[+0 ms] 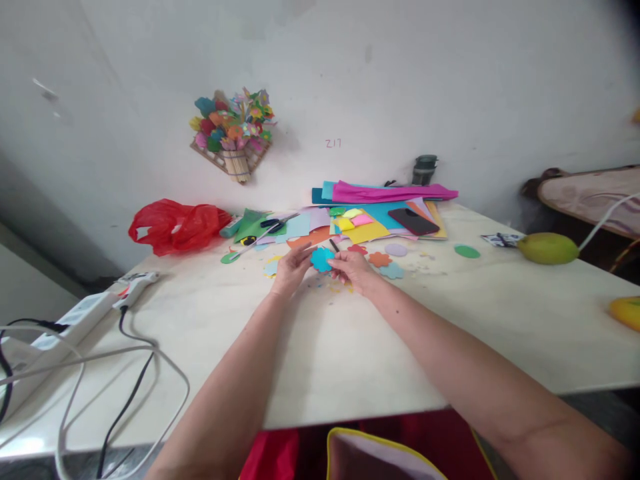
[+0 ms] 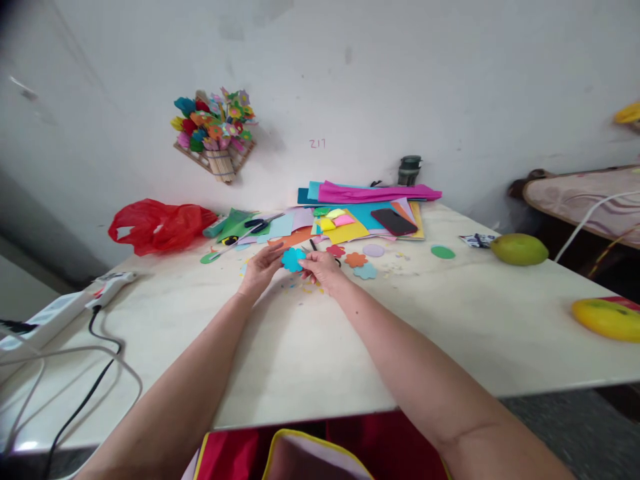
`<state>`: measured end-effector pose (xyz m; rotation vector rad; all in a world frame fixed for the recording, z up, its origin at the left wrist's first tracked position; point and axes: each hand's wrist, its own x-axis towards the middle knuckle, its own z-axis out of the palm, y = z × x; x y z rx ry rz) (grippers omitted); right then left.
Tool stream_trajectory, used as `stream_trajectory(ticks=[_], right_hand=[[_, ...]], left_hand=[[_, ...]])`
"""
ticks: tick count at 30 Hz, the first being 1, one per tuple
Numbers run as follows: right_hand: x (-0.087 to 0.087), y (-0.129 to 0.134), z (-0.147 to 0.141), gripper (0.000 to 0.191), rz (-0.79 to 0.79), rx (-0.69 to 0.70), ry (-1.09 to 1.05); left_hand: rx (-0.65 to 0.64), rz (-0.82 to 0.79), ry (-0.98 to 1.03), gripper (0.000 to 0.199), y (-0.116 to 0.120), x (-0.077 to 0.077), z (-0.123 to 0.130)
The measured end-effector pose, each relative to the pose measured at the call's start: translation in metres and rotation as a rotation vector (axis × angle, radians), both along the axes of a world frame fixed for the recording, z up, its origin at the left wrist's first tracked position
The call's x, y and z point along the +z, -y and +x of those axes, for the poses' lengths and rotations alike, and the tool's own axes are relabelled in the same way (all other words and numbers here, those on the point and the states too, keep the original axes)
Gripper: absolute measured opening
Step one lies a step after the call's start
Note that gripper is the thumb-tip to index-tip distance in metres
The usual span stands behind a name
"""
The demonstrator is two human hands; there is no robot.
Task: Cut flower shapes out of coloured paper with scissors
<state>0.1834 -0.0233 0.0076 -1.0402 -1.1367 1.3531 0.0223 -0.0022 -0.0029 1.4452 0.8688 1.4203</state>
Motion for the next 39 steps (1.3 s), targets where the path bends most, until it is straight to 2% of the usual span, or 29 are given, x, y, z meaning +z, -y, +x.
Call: stream_trajectory(ticks=[3,5,8,11,17,23,27,32,39], right_hand=[[-0.003,-0.003,0.001,0.02,0.034,-0.011,0.047],[-0.007,-0.006,0.002,0.02,0.065,-0.014,0.08],[-0.013,-0.01,0.001,0.019,0.117,-0.007,0.126],[-0.015,-0.009,-0.001,0.018,0.13,-0.016,0.182],[-0.008,-0.007,-0.002,0.009,0.149,-0.071,0.194],[-0.018,-0.016,0.005,0.006,0.219,-0.151,0.293],[-0.024,-0.018,0.01,0.007,0.368,-0.233,0.594],[-0.019,-0.011,0.012,0.014,0.463,-0.36,0.959],[-0.021,-0.01,0.013,0.017,0.456,-0.374,1.07]], left_hand=[[-0.013,-0.159,0.06,0.046,0.001,0.003,-0.004],[-0.064,-0.216,0.046,0.045,0.002,0.003,-0.006],[-0.147,-0.228,-0.036,0.04,0.003,0.001,-0.007],[-0.147,-0.231,-0.089,0.034,0.004,-0.002,-0.006],[-0.14,-0.252,0.007,0.031,0.001,-0.005,-0.011],[-0.051,-0.276,0.145,0.033,-0.004,-0.001,-0.022],[0.021,-0.269,0.171,0.034,-0.007,0.001,-0.031],[0.129,-0.247,0.188,0.035,-0.013,0.0,-0.046],[0.256,-0.221,0.228,0.041,-0.018,0.001,-0.068]])
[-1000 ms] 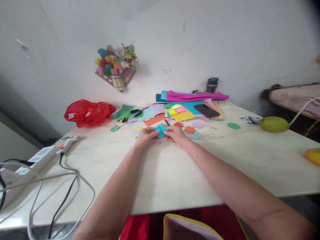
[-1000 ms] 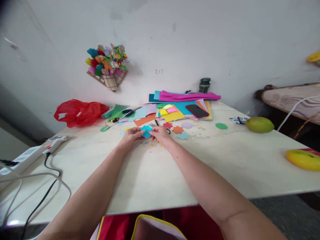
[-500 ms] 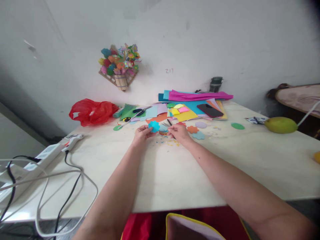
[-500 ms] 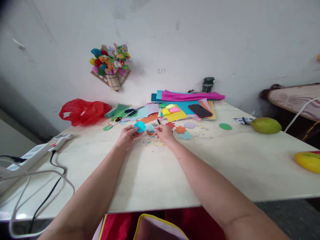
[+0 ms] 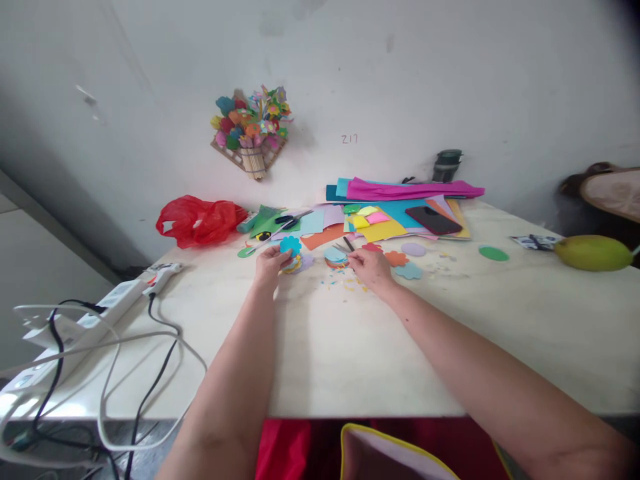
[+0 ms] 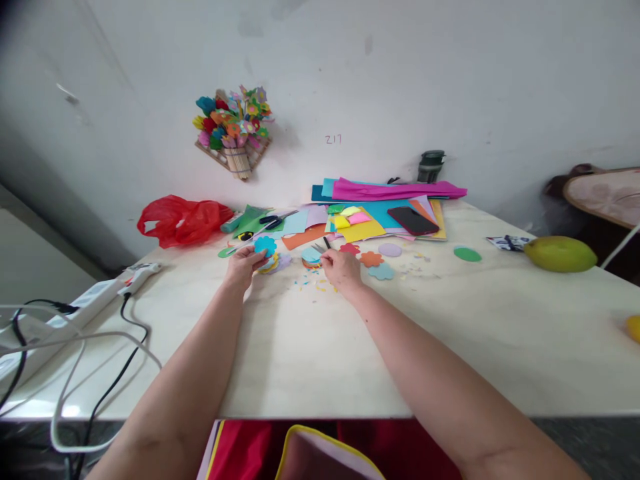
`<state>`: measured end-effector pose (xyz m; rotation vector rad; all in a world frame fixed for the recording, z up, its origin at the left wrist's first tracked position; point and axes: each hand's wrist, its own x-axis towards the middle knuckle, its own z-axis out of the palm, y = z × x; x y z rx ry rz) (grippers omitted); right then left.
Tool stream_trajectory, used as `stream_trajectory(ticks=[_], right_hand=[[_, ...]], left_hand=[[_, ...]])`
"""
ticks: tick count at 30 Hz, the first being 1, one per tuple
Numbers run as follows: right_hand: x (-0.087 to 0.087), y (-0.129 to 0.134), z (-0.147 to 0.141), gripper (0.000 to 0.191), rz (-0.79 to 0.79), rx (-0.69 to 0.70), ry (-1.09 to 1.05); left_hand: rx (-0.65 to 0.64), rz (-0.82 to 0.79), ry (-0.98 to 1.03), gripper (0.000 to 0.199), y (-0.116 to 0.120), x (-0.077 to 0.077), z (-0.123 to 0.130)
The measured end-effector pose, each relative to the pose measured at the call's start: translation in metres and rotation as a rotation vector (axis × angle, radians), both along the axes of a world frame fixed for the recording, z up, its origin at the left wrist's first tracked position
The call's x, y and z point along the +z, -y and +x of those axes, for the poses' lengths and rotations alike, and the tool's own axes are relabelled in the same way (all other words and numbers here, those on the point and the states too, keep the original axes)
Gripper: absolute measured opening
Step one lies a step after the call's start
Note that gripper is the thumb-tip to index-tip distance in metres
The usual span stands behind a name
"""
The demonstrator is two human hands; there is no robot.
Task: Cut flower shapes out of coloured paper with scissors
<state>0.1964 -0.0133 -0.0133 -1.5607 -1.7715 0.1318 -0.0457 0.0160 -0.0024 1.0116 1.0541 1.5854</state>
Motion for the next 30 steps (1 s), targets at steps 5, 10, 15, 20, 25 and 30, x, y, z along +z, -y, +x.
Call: stream_trajectory(ticks=[5,10,15,20,25,30], right_hand=[[-0.0032,-0.002,0.0011,0.018,-0.012,0.001,-0.011],[-0.0021,-0.0001,0.0003,0.019,-0.029,0.002,-0.002],[-0.0015,0.0005,0.0009,0.019,-0.034,-0.011,0.015],[-0.0033,-0.0014,0.0023,0.02,-0.048,-0.034,0.023],[-0.0018,-0.0005,0.0017,0.02,-0.065,-0.043,0.032],[0.004,0.0036,0.0007,0.022,-0.08,-0.112,0.06]], left_hand=[[0.098,0.005,-0.05,0.04,0.0019,0.0034,-0.0042],[0.044,0.056,-0.003,0.04,0.0033,0.0041,-0.0026],[0.042,0.105,0.016,0.039,-0.0015,0.0004,-0.0045],[0.029,0.113,0.027,0.035,-0.0029,-0.0012,-0.0054],[0.025,0.113,0.025,0.033,-0.0025,-0.0012,-0.005],[0.015,0.1,0.013,0.032,-0.0024,-0.001,-0.0057]])
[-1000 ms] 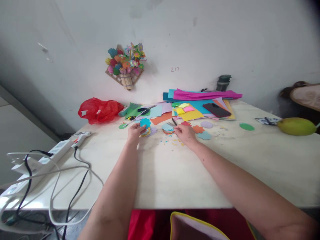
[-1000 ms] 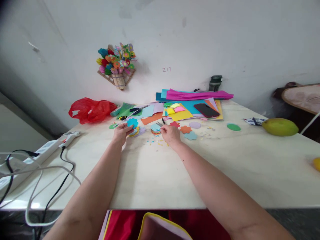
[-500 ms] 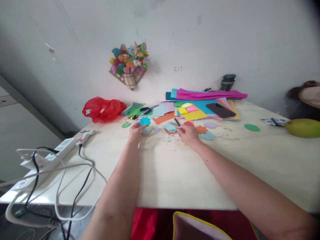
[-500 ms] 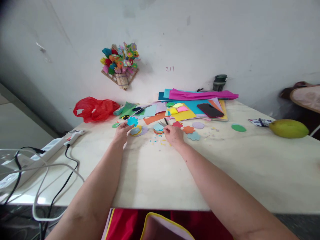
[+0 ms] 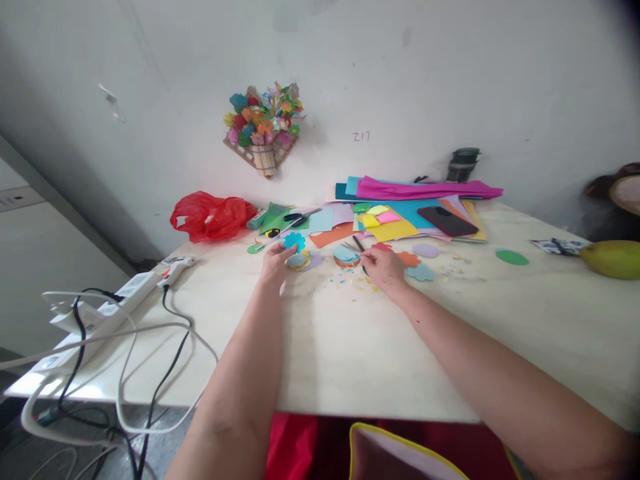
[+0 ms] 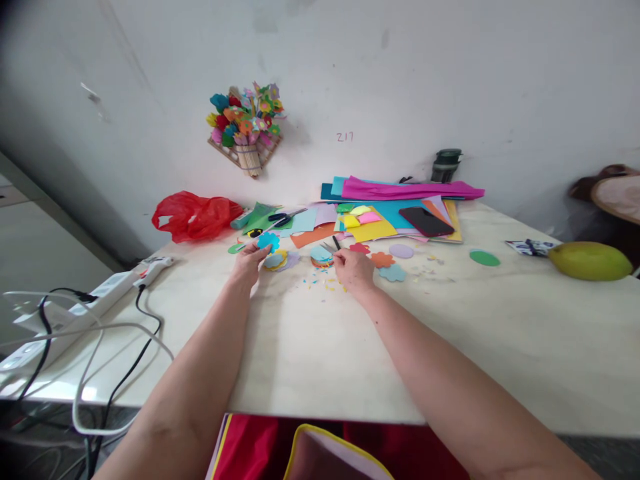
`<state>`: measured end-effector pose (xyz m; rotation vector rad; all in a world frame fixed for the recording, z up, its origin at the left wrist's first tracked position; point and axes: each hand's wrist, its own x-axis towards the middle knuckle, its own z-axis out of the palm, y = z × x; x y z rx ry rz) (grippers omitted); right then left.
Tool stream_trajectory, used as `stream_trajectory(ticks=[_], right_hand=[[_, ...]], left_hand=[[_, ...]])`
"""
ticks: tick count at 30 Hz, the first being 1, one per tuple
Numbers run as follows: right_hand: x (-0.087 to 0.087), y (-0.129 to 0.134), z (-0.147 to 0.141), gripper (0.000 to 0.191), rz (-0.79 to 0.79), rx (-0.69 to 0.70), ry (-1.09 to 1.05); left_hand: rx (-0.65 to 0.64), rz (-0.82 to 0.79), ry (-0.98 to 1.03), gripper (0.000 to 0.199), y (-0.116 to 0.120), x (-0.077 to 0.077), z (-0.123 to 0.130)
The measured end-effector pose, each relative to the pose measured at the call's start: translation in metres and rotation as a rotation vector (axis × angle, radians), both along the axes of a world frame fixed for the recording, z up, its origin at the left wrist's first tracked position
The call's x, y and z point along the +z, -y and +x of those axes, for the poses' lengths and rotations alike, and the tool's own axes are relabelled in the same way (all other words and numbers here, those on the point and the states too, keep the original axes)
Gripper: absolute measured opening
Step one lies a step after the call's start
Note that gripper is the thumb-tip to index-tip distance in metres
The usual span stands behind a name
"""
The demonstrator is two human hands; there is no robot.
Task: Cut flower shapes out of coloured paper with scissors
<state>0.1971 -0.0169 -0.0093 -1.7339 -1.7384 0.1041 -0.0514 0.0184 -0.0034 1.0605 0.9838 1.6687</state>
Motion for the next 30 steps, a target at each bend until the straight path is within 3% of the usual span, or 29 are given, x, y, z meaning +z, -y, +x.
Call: stream_trajectory(ticks=[8,17,25,30], right_hand=[[0.008,-0.002,0.013,0.026,0.047,-0.069,0.176],[0.016,0.001,0.014,0.034,-0.186,-0.017,0.444],[0.02,0.004,0.01,0.035,-0.19,0.038,0.447],[0.02,0.002,0.012,0.032,-0.131,-0.066,0.375]], left_hand=[[-0.028,-0.04,-0.076,0.036,0.008,0.007,0.007],[-0.048,-0.083,-0.272,0.036,-0.002,-0.002,0.01],[-0.223,-0.097,-0.388,0.039,0.005,-0.002,0.03],[-0.341,-0.121,-0.336,0.038,0.008,-0.002,0.033]])
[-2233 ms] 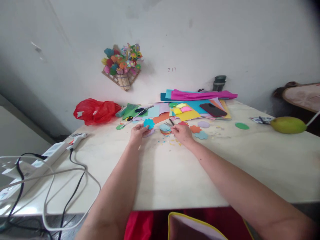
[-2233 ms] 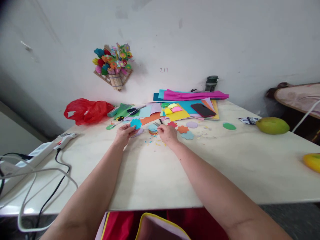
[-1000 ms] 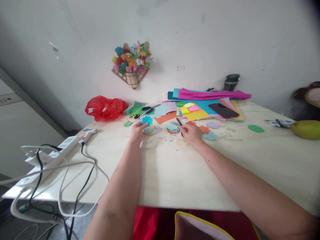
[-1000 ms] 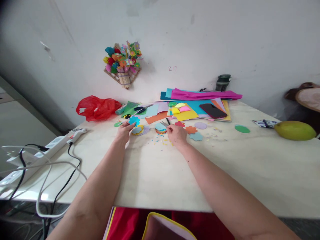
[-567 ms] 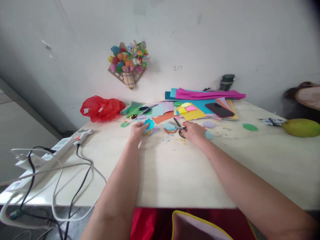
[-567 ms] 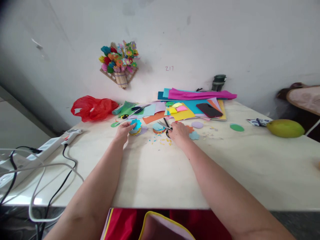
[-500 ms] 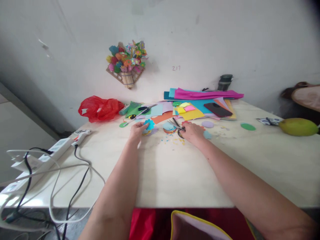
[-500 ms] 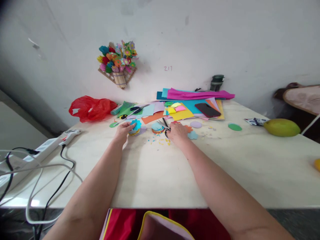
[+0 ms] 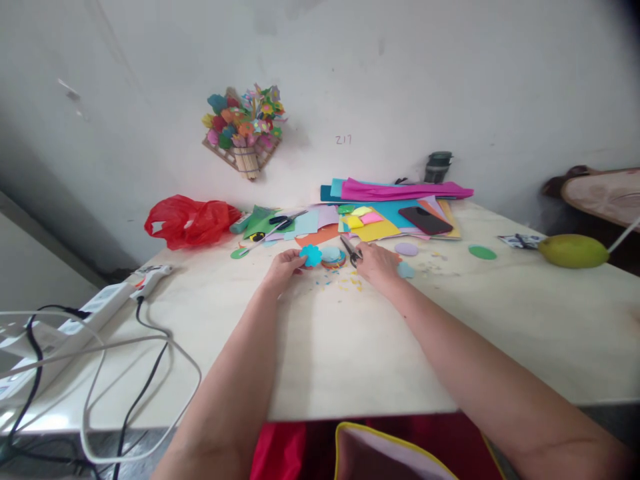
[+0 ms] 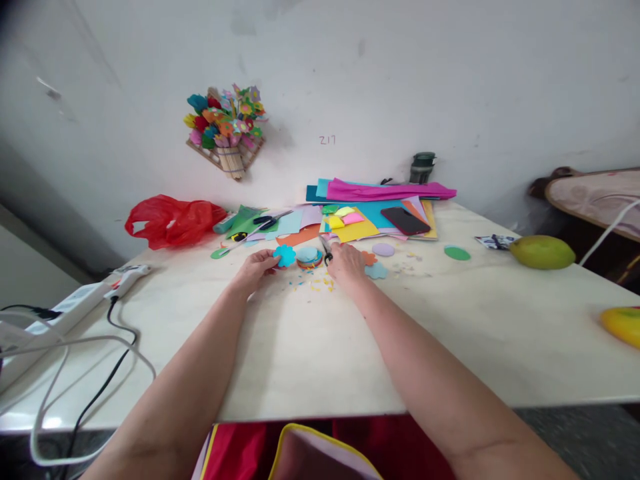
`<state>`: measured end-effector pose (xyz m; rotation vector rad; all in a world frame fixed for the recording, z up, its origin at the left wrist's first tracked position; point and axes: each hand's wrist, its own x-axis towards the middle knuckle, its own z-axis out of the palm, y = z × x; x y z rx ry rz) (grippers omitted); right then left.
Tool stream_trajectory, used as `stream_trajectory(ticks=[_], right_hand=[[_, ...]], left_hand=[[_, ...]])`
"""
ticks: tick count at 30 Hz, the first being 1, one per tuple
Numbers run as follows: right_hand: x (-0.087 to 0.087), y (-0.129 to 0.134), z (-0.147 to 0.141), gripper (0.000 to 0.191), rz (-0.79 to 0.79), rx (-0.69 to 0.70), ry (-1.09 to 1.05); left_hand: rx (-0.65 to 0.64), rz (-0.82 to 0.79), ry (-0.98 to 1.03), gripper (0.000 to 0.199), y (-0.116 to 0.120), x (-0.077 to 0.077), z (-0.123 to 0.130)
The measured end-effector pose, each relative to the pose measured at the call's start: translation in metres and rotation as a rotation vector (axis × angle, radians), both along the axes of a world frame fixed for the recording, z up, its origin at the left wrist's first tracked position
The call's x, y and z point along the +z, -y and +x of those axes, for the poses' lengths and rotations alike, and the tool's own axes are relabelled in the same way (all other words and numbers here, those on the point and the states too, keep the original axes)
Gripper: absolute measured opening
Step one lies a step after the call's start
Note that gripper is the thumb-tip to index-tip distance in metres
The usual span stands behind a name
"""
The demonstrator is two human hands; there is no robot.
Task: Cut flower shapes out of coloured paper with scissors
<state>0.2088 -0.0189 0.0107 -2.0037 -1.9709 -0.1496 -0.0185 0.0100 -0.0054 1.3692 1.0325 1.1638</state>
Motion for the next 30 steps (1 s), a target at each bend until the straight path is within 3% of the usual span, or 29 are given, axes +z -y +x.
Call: stream_trajectory(ticks=[9,15,20,24,30], right_hand=[[-0.005,-0.01,0.01,0.031,-0.058,-0.087,0.015],[-0.01,-0.012,0.009,0.027,0.113,0.026,-0.055],[-0.004,-0.025,-0.001,0.024,-0.023,0.067,-0.19],[0.006,-0.04,-0.011,0.029,-0.065,0.154,-0.131],[0.013,-0.06,-0.025,0.058,-0.153,0.167,-0.005]], left_hand=[[-0.075,-0.076,0.014,0.033,0.0,-0.003,-0.001],[-0.083,-0.07,0.014,0.032,-0.002,-0.007,-0.001],[-0.049,-0.064,0.013,0.033,-0.001,-0.006,0.002],[-0.024,-0.07,0.035,0.035,0.002,-0.004,0.005],[-0.023,-0.066,0.073,0.036,0.004,-0.003,0.006]])
